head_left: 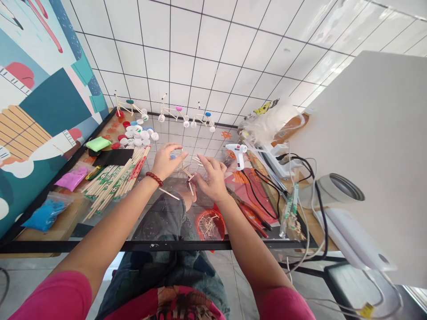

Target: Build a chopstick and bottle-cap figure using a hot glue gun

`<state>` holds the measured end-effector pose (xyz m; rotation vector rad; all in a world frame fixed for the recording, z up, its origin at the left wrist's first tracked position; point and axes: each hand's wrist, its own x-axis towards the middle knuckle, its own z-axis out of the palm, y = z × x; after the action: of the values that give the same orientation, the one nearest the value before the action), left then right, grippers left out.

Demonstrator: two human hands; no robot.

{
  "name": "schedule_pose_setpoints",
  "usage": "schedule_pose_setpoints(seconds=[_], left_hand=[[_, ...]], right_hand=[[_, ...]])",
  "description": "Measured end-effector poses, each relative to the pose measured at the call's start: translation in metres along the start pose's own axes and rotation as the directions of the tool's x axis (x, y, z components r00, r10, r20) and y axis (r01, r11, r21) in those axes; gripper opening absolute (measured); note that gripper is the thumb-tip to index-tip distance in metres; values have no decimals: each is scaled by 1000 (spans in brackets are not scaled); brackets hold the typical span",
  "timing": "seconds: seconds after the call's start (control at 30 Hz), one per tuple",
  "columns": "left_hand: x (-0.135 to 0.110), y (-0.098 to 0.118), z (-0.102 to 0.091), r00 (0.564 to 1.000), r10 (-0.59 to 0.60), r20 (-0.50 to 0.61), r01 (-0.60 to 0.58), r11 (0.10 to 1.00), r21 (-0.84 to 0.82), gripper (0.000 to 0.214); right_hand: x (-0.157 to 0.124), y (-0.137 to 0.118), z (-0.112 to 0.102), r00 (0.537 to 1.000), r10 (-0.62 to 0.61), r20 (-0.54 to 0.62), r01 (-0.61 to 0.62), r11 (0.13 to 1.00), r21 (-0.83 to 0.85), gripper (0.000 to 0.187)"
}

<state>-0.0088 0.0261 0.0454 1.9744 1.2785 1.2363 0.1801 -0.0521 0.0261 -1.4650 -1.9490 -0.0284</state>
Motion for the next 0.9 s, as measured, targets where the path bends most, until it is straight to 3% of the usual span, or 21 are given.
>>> schedule_pose_setpoints(seconds=[0.13,0.23,0.3,0.4,0.53,0.63,0.73,0.83,0.9], left_hand=[[1,-10,-21,951,70,300,-93,994,64,74],[1,-25,-27,903,91,419,-171,973,157,79],[0,-34,-25,894,73,442,-180,962,204,75],[-2,-42,-19,904,35,426,-146,962,232,66],[-4,-42,-11,929,33,368,-139,954,265,58],[-4,-37,-11,942,19,334,-146,921,362,59],[-2,-27,-24,952,20,305,-155,892,424,62],[-5,-12,-48,957,-20,289,-125,872,473,43],[-12,1,-59,897,-118,425,-98,886,453,26]], right_hand=[[1,6,-4,995,81,-51,-82,997,-14,45],[1,9,-9,993,115,-41,-115,993,-18,23],[0,10,-13,994,105,15,-105,994,-1,15],[-3,7,-15,988,57,146,-67,996,62,20],[-7,3,-11,938,9,347,-48,993,105,26],[-9,2,-7,908,-1,420,-36,996,82,27],[-9,0,-7,902,-8,432,-34,996,88,25],[-7,-2,-13,907,3,421,-53,993,108,25],[-5,-3,-16,921,26,390,-74,992,107,26]])
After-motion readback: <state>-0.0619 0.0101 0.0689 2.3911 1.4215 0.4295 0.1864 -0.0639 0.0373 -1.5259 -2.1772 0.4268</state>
